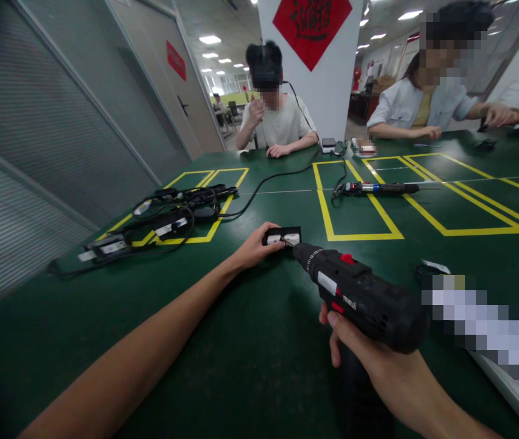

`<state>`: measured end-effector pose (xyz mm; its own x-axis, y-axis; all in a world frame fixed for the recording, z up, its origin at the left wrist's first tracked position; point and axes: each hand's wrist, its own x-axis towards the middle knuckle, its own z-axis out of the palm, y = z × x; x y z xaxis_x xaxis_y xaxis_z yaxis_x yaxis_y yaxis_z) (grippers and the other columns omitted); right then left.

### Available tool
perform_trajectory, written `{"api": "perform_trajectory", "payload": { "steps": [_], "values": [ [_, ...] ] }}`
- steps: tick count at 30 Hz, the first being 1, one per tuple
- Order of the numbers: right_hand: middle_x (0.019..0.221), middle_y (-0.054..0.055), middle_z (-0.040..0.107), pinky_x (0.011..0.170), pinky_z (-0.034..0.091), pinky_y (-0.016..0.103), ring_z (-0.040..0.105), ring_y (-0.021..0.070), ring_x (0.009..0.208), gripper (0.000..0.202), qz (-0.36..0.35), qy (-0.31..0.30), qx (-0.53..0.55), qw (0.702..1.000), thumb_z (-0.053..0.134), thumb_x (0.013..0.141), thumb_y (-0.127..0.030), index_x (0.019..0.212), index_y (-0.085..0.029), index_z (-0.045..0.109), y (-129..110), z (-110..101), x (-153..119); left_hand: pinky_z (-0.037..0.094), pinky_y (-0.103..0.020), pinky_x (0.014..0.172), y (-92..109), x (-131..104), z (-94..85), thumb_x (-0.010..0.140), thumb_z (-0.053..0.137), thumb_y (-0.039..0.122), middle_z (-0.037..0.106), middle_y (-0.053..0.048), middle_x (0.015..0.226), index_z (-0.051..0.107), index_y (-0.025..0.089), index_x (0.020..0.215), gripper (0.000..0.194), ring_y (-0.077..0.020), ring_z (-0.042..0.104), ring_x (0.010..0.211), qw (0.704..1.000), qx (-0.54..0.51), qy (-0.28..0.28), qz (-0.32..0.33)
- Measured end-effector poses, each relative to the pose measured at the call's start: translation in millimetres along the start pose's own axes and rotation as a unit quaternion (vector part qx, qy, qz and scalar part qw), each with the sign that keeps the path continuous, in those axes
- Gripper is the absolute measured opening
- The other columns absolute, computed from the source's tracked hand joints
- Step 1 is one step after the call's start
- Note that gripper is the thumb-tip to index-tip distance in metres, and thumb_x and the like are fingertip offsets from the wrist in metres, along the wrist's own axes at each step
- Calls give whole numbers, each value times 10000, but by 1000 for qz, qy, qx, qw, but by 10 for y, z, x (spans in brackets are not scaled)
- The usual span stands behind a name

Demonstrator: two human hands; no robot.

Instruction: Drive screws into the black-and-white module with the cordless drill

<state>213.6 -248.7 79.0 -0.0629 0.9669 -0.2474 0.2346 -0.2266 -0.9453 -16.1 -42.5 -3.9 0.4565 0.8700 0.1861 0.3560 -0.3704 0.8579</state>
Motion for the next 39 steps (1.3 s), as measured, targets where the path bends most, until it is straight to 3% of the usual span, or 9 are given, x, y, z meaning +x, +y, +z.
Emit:
{"api": "perform_trajectory", "payload": {
  "steps": [6,13,19,30,39],
  "values": [
    [651,-47,632,639,428,294,587,157,583,229,-1,-11,10,1000,491,865,-465,846,-254,577,-10,-4,1,428,-257,659,-21,2,0,746,626,451,570,-23,881,484,179,1110,476,-129,529,733,1000,1,-1,4],
    [652,-4,638,784,421,357,610,219,750,330,18,-22,-40,999,481,848,-520,749,-237,619,-3,-20,7,439,-275,686,4,3,-7,743,626,458,579,-39,920,478,177,1130,501,-148,545,779,1000,4,-5,-1],
    [666,7,658,848,418,391,629,239,786,368,31,8,-33,999,511,812,-560,680,-241,639,-31,3,-12,433,-261,669,32,-15,-16,747,624,449,567,-22,883,482,182,1118,478,-137,534,758,1000,0,-11,3],
    [589,-46,624,711,416,322,601,180,617,273,3,5,-9,1000,489,856,-484,919,-257,629,-1,-5,-6,428,-250,651,24,-4,-4,737,633,441,563,-15,865,479,180,1112,482,-127,526,728,1000,-3,-8,-7],
    [640,-33,640,675,430,327,606,185,598,259,7,12,9,1000,508,840,-498,854,-254,593,-27,9,-6,435,-257,663,46,-20,-6,737,636,440,568,-22,875,481,176,1114,485,-130,534,737,1000,-10,-7,-9]
  ]
}}
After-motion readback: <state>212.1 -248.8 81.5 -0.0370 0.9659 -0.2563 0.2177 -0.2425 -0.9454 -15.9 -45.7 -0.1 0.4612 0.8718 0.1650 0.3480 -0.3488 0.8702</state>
